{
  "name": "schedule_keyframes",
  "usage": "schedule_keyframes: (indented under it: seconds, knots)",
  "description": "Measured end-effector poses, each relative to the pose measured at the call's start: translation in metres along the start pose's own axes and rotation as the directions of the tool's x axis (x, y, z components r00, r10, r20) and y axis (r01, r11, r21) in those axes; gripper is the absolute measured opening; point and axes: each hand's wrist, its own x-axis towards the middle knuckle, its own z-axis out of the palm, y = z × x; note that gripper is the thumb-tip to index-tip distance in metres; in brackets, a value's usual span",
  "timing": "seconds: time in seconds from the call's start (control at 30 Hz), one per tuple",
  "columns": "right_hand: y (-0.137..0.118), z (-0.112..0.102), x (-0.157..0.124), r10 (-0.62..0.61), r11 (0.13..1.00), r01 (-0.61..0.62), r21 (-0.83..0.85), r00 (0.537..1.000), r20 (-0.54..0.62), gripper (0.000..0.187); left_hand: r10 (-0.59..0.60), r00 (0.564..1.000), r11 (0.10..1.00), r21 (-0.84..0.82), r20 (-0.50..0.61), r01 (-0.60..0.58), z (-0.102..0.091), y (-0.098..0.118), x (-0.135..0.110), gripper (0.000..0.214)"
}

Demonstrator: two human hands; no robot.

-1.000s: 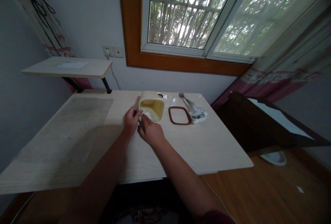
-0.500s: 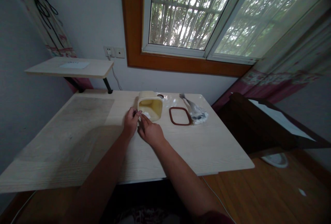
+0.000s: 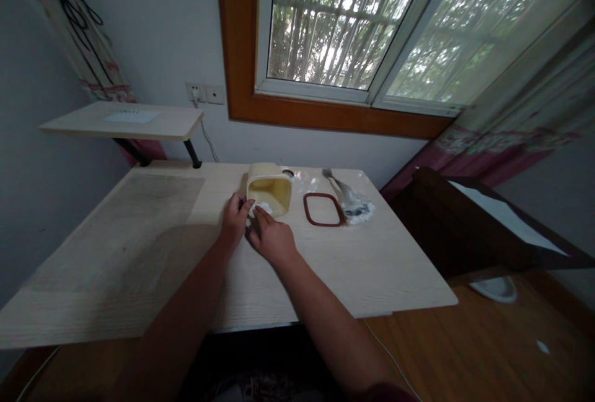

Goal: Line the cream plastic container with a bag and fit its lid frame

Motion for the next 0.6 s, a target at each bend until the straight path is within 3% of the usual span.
schedule_keyframes:
  seconds: [0.37,0.6]
  knots:
    - [0.025,-0.010,-0.006,0.165,0.985,-0.167,-0.038,0.984,-0.063,0.053,0.007,1.000,1.000,-0.005,0.000,-0.007,0.002,0.000,0.000,0.026]
    - [0.010,0.000,-0.011,0.052,0.998,-0.052,-0.021,0.998,-0.032,0.054,-0.004,1.000,1.000,-0.027,-0.016,0.003,0.005,0.002,-0.002,0.024]
